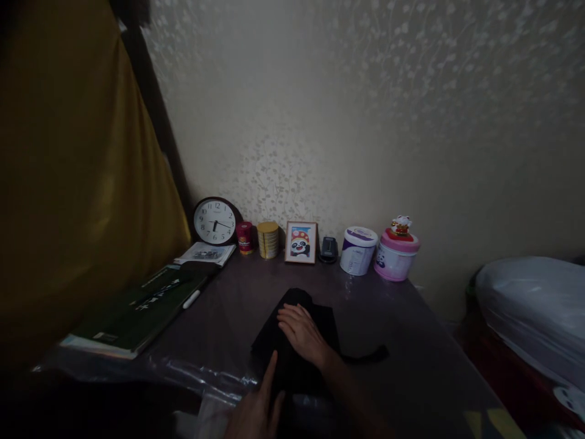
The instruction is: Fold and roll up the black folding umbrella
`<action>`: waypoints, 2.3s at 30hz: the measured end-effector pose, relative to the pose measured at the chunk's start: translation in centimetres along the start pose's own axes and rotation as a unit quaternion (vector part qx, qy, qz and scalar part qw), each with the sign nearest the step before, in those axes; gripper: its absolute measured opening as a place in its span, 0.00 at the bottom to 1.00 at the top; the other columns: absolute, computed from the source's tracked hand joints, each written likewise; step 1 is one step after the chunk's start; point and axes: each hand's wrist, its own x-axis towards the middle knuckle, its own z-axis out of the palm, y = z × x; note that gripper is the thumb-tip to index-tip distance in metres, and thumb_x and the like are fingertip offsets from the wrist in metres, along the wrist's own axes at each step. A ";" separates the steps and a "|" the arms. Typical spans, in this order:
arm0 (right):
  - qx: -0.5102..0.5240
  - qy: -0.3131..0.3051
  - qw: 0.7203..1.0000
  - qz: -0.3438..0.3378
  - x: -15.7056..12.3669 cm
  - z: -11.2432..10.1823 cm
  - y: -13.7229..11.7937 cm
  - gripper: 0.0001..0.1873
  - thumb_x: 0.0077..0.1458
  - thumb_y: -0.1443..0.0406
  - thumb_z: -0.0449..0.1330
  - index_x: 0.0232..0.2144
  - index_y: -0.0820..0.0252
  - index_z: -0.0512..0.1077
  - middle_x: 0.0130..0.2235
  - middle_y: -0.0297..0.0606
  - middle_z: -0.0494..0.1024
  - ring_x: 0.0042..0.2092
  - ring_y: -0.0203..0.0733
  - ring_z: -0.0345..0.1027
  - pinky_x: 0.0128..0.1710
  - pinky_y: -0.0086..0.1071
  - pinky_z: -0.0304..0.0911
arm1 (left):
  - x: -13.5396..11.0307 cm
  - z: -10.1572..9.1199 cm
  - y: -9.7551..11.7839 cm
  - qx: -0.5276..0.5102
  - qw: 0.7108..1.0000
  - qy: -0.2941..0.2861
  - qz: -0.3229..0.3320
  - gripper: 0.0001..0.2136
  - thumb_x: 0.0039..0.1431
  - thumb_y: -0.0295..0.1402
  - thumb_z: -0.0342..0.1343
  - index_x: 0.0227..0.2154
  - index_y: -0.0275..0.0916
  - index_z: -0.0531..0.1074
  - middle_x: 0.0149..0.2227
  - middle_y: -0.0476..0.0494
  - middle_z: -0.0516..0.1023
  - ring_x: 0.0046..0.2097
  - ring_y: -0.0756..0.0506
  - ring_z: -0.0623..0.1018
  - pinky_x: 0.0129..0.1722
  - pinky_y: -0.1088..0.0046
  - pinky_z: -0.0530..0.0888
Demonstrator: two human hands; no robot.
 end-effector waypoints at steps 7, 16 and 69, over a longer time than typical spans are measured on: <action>-0.068 0.006 0.990 0.126 5.2 0.4 5.2 0.18 0.59 0.63 0.44 0.47 0.59 0.68 0.53 0.41 0.68 0.58 0.41 0.53 0.57 0.45 0.45 | -0.2 -0.4 0.2 0.002 1.000 0.011 -0.005 0.27 0.60 0.33 0.38 0.60 0.40 0.35 0.40 0.39 0.77 0.41 0.44 0.76 0.37 0.72 0.67; -0.041 -0.012 0.998 0.044 1.8 1.3 -0.6 0.18 0.60 0.63 0.43 0.44 0.57 0.70 0.48 0.38 0.73 0.57 0.40 0.54 0.59 0.44 0.42 | 0.1 0.0 -0.3 -0.001 1.000 0.019 -0.002 0.27 0.60 0.34 0.38 0.60 0.38 0.37 0.40 0.39 0.77 0.41 0.44 0.76 0.36 0.72 0.67; 0.064 0.078 0.995 0.021 -4.7 3.5 -5.4 0.13 0.59 0.69 0.45 0.33 0.56 0.69 0.36 0.30 0.75 0.49 0.33 0.60 0.59 0.37 0.41 | 21.9 -4.1 -1.3 -0.339 0.937 -0.010 0.087 0.15 0.57 0.39 0.50 0.45 0.37 0.65 0.45 0.44 0.70 0.43 0.48 0.72 0.42 0.64 0.71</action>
